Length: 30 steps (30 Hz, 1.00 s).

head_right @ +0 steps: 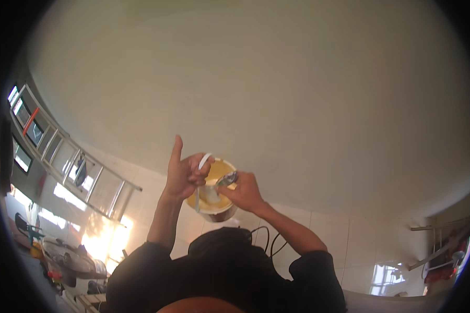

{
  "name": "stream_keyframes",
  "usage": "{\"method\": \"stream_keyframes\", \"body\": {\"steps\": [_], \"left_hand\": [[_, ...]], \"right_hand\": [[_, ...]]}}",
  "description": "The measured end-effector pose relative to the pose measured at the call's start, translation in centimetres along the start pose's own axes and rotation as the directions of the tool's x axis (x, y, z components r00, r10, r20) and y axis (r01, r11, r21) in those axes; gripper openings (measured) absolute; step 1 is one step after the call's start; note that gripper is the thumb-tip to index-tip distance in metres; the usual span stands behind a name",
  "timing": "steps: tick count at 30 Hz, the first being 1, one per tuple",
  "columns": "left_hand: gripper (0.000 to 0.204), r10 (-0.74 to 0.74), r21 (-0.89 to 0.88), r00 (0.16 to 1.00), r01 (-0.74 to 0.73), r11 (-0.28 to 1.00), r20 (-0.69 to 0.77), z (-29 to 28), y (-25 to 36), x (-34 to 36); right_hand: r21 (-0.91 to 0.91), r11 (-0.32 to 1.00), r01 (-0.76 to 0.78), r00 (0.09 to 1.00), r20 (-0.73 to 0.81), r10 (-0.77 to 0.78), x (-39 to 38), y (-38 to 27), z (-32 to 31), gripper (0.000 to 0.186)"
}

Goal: The person paints a ceiling using a paintbrush and a bucket of paint. They repeatedly dip the brush into the bucket and apply paint to the ceiling surface in broad strokes.

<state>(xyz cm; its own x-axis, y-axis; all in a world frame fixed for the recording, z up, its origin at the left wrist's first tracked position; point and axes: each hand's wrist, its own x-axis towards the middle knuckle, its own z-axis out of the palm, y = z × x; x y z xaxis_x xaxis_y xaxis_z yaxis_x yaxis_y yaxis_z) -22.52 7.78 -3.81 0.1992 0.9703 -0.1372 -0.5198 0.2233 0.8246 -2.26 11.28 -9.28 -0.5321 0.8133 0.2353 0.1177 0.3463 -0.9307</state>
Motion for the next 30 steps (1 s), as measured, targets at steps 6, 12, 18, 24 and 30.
{"method": "stream_keyframes", "body": {"steps": [6,12,18,24,30], "left_hand": [[0.100,-0.020,-0.008,1.000,0.020,1.000,0.024,-0.2,0.4,0.4],[0.101,-0.024,0.002,0.999,0.024,1.000,0.035,-0.2,0.4,0.1],[0.105,-0.030,-0.026,0.999,0.030,0.999,0.013,-0.3,-0.1,0.2],[0.104,-0.023,-0.011,1.000,0.023,1.000,0.014,-0.5,0.0,0.6],[0.102,-0.006,0.014,1.000,0.006,1.000,0.026,-0.6,0.4,2.0]], "right_hand": [[0.056,0.994,-0.091,0.994,0.058,0.088,1.2,1.5,0.7,0.029],[-0.342,0.932,0.123,0.981,-0.102,-0.167,1.4,0.7,0.1,0.025],[-0.606,0.733,0.310,0.887,-0.092,-0.452,2.4,3.6,-0.8,0.020],[-0.585,0.747,0.314,0.890,-0.093,-0.446,1.6,2.7,-0.4,0.019],[-0.235,0.961,0.144,0.985,-0.061,-0.162,2.1,2.0,0.4,0.027]]}}
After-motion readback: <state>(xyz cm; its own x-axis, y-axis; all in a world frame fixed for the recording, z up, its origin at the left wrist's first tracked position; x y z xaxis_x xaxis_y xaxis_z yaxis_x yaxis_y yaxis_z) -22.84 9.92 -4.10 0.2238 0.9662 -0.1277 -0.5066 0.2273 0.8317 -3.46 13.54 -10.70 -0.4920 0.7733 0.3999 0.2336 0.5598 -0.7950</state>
